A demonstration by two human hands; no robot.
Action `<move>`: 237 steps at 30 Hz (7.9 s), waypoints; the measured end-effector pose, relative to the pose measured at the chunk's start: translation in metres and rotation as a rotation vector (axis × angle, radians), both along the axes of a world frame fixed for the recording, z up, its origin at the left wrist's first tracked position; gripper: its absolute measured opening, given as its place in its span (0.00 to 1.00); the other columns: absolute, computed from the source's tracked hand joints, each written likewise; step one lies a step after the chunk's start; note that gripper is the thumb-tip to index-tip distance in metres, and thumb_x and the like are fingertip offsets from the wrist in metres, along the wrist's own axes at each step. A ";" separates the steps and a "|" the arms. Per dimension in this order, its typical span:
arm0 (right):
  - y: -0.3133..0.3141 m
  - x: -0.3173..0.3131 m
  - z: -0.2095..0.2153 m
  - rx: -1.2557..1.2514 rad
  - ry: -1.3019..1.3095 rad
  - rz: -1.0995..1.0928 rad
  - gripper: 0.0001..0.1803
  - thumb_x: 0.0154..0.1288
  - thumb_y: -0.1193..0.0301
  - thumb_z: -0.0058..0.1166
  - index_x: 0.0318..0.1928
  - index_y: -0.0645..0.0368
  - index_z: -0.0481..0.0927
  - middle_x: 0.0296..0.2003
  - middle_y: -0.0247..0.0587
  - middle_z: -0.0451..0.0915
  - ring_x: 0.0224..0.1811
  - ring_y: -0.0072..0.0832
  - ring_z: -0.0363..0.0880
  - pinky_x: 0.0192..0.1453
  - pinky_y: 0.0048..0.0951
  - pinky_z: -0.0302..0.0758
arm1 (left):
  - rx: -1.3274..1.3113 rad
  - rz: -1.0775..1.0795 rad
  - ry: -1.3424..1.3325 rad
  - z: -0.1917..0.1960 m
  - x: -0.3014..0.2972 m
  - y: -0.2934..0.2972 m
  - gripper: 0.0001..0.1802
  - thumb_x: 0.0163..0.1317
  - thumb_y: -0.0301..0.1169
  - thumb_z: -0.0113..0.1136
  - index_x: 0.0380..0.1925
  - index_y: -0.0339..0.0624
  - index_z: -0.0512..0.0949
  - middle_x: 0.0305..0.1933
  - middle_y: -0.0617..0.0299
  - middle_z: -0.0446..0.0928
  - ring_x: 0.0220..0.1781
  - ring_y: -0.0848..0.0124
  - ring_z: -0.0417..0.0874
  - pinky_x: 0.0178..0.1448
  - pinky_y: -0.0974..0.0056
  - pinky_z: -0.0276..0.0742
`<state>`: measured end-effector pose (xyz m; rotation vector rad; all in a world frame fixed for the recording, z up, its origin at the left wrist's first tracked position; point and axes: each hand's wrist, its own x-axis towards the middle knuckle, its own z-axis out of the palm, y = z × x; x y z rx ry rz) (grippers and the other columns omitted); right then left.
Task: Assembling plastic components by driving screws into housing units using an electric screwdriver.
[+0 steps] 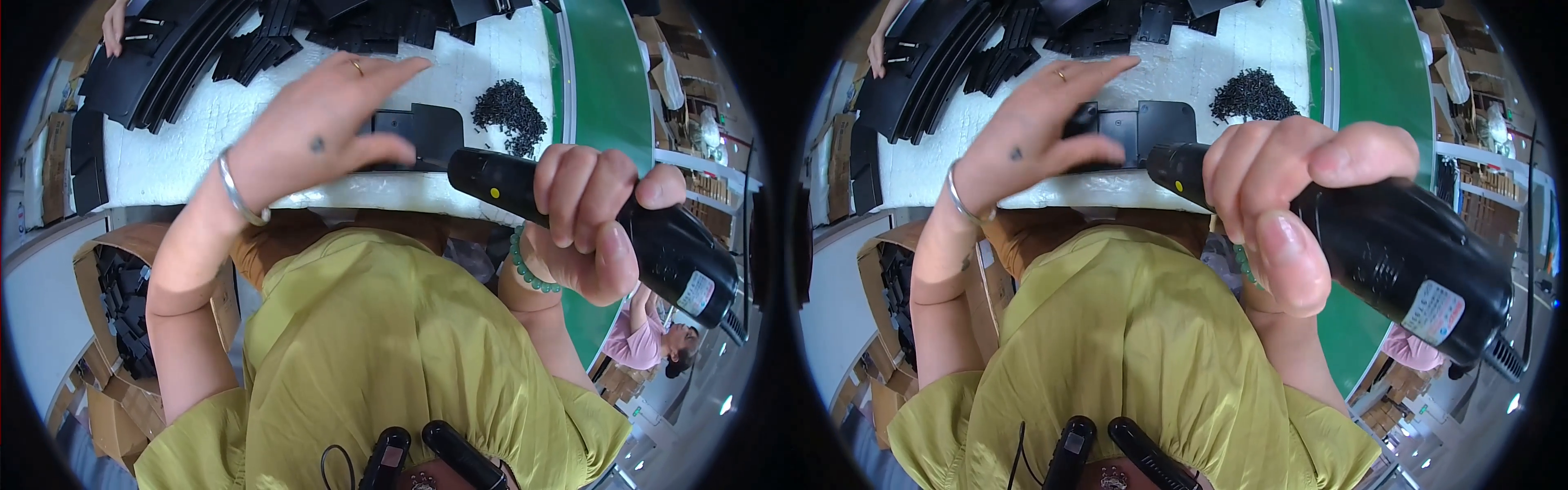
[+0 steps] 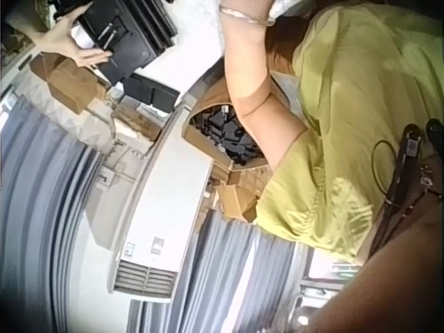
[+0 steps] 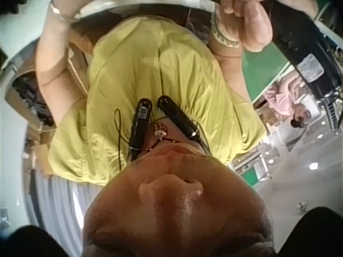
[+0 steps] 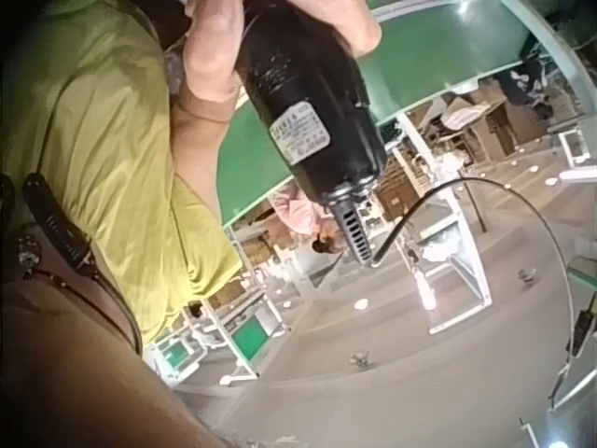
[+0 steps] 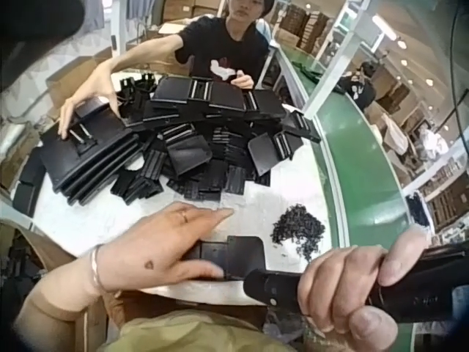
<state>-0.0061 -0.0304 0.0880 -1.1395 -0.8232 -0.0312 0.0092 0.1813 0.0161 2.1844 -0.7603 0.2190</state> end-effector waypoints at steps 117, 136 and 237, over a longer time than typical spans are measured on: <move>-0.070 -0.015 -0.015 0.055 0.578 -0.511 0.28 0.51 0.76 0.54 0.53 0.69 0.61 0.22 0.38 0.69 0.20 0.23 0.67 0.26 0.23 0.68 | 0.381 0.132 -0.412 0.060 0.207 0.097 0.41 0.33 0.40 0.74 0.52 0.43 0.70 0.44 0.48 0.75 0.47 0.54 0.77 0.53 0.59 0.71; -0.065 -0.001 -0.014 0.078 0.545 -0.545 0.27 0.52 0.75 0.53 0.52 0.70 0.62 0.20 0.37 0.67 0.19 0.23 0.66 0.26 0.23 0.67 | 0.316 0.121 -0.303 0.011 0.061 -0.004 0.29 0.39 0.46 0.69 0.41 0.42 0.78 0.47 0.56 0.73 0.57 0.55 0.66 0.60 0.49 0.60; -0.041 -0.007 0.030 0.284 0.059 -0.194 0.21 0.46 0.74 0.52 0.45 0.57 0.70 0.18 0.21 0.68 0.17 0.13 0.65 0.29 0.18 0.62 | -0.421 -0.066 0.031 -0.008 -0.011 -0.074 0.07 0.47 0.23 0.64 0.29 0.40 0.80 0.32 0.63 0.80 0.34 0.66 0.75 0.41 0.67 0.71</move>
